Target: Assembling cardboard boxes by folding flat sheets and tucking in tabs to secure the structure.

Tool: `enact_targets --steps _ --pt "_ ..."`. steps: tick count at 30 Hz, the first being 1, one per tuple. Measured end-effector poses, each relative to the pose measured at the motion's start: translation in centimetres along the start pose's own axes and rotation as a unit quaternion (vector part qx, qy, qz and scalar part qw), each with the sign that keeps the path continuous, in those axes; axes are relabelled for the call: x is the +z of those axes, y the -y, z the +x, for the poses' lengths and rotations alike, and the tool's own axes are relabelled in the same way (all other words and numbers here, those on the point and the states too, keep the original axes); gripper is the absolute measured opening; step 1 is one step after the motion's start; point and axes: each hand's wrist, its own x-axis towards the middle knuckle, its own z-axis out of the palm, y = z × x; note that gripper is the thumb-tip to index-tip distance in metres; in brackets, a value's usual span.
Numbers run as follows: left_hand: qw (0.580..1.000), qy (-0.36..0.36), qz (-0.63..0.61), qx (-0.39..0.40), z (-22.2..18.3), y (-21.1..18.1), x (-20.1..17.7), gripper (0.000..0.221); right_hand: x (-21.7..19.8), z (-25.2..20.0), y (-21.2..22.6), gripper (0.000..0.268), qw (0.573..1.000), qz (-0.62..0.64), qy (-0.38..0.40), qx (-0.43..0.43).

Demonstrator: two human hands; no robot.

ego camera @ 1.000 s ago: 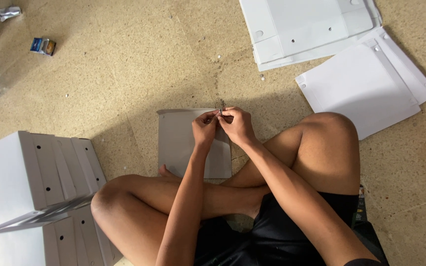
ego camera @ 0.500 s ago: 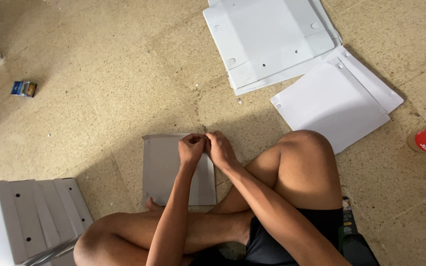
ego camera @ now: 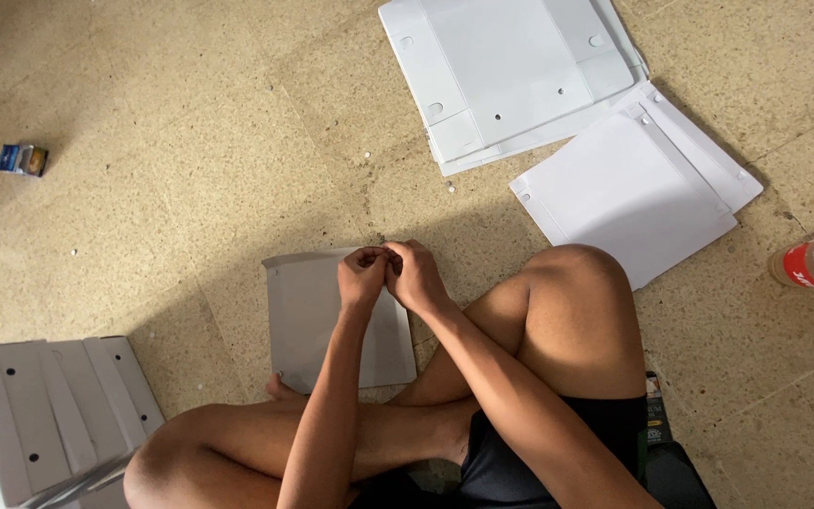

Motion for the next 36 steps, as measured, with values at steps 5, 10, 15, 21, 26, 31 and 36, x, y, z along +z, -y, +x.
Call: enact_targets --steps 5,10,15,21,26,31,36 --pt "0.999 0.009 -0.041 -0.026 0.9 0.6 -1.0 0.020 1.3 0.6 -1.6 0.030 0.997 0.063 0.015 0.031" --pt "0.996 0.023 -0.083 0.013 1.1 1.0 -0.3 0.015 1.5 1.1 -2.6 0.025 0.992 0.096 0.008 0.087" --pt "0.996 0.049 0.062 0.031 1.1 0.5 0.0 0.020 2.0 1.4 -3.5 0.020 0.994 0.055 -0.030 0.092" --pt "0.956 0.202 0.193 0.094 -5.8 -5.6 -5.3 0.060 0.0 0.8 -0.9 0.019 0.992 0.022 -0.082 0.096" --pt "0.949 0.154 0.244 0.127 -6.8 -3.5 -5.6 0.058 0.3 0.9 -2.1 0.020 0.993 -0.009 -0.069 0.094" --pt "0.928 0.139 0.303 0.166 -5.2 -1.7 -4.0 0.068 0.5 2.6 -3.7 0.019 0.992 -0.066 -0.052 0.094" --pt "0.874 0.065 0.401 0.266 -2.9 1.5 -2.7 0.070 0.0 3.4 -0.5 0.022 0.995 -0.100 0.009 0.005"
